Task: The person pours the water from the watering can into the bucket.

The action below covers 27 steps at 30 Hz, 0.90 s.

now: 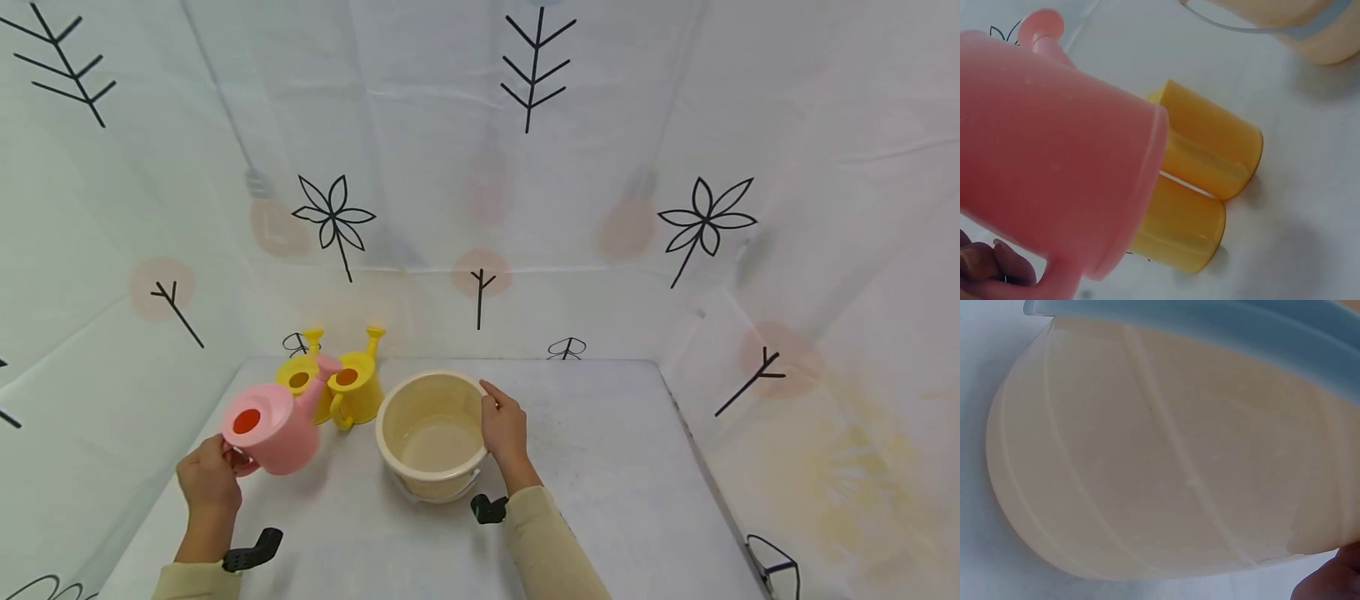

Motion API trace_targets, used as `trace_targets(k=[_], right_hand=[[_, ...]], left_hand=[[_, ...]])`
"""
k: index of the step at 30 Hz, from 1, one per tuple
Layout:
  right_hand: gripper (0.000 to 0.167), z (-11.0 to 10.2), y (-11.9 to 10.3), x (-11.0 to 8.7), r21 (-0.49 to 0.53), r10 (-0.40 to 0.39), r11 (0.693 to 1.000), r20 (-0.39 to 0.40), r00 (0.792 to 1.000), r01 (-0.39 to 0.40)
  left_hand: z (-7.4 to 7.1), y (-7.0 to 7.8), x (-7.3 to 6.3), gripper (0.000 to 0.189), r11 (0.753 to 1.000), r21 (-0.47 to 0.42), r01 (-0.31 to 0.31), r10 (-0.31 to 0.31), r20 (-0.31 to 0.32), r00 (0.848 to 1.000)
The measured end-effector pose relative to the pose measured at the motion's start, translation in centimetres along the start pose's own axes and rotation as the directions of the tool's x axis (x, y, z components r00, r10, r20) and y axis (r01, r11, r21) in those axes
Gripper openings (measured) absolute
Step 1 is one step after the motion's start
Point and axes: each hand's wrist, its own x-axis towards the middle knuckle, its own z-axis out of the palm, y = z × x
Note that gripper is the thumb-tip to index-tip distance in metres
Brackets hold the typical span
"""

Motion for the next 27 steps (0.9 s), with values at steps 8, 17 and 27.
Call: trace_targets(k=[8,17,27], right_hand=[[0.044,0.0,0.1,0.0,0.001,0.0,1.0,0.001,1.0,0.0],[0.045,0.0,0.0,-0.1,-0.005,-0.013,1.0,0.005,1.0,0.013],[0.044,-0.1,0.1,0.0,-0.001,-0.018,1.0,0.001,1.0,0.018]], left_hand=[[0.7,1.1,-0.2,0.051,0.995,0.08,-0.053,0.044,0.103,0.994],[1.8,2.5,-0.9,0.045,0.983,0.154,-0.102,0.063,0.239,0.969],[3.0,3.9,-1.4,0.042,0.956,0.242,-0.165,0.082,0.319,0.944]])
